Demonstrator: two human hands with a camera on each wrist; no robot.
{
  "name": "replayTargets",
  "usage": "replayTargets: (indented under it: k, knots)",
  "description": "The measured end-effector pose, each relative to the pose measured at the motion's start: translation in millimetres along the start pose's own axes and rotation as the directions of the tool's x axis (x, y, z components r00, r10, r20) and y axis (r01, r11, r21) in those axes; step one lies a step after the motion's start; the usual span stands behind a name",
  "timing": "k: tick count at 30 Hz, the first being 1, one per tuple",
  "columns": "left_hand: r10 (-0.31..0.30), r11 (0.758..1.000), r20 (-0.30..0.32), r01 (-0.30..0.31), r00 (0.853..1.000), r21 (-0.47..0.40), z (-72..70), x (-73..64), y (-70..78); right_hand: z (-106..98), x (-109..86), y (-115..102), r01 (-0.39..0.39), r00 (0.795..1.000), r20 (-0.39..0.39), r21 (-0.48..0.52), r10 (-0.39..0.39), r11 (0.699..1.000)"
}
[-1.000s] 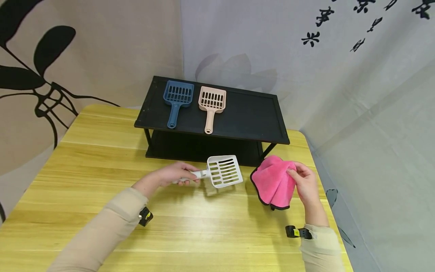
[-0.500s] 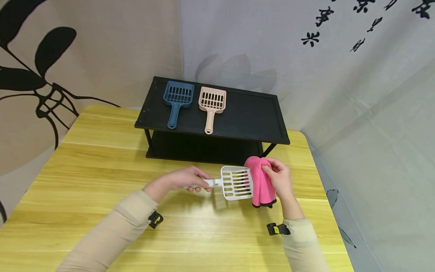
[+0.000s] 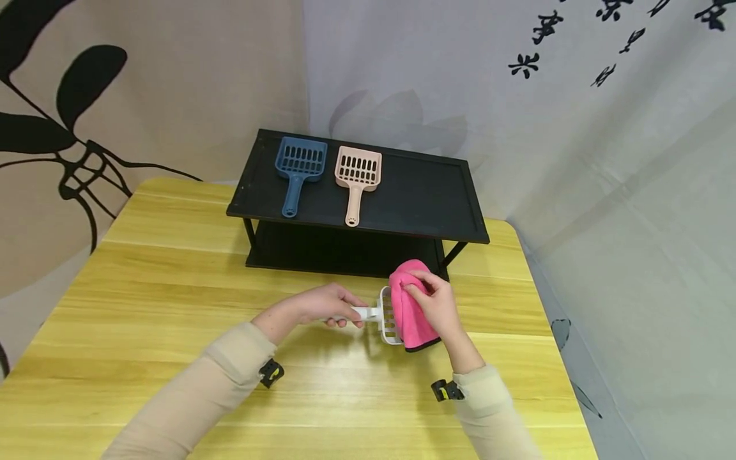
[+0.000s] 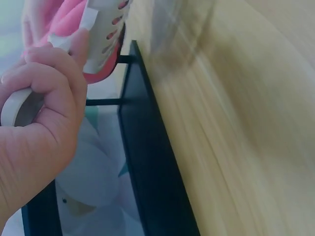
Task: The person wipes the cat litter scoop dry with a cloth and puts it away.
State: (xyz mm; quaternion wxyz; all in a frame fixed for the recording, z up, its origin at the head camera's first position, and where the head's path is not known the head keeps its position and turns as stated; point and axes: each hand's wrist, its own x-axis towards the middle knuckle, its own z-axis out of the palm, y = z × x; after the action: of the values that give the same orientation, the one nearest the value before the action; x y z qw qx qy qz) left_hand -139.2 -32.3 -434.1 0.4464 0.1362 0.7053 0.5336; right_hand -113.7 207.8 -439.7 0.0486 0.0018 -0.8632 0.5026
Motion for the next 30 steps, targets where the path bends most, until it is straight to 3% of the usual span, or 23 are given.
replayTargets:
  k: [3, 7, 11, 23, 30]
  knots:
    - [0.02, 1.0, 0.007, -0.02, 1.0, -0.002, 1.8, -1.7, 4.5, 8.8, -3.0, 2.1, 0.102, 0.995, 0.008, -0.152, -0.102, 0.983]
    - [0.021, 1.0, 0.001, -0.021, 1.0, 0.012, 3.9, -4.5, 9.8, 12.4, -3.2, 3.1, 0.268, 0.963, 0.078, -0.324, -0.257, 0.907]
    - [0.02, 0.999, -0.001, -0.02, 1.0, 0.032, 4.2, -6.8, 12.9, 11.0, -1.2, 2.1, 0.331, 0.944, 0.146, -0.397, -0.297, 0.856]
    - [0.055, 0.996, -0.013, -0.053, 0.998, 0.074, -3.8, -13.2, 11.3, -12.7, -2.3, 20.6, 0.277, 0.961, 0.11, -0.444, -0.254, 0.852]
    - [0.041, 0.998, -0.007, -0.041, 0.999, 0.047, -2.1, -14.5, 9.9, -24.9, -7.8, 25.7, 0.325, 0.944, 0.083, -0.405, -0.32, 0.855]
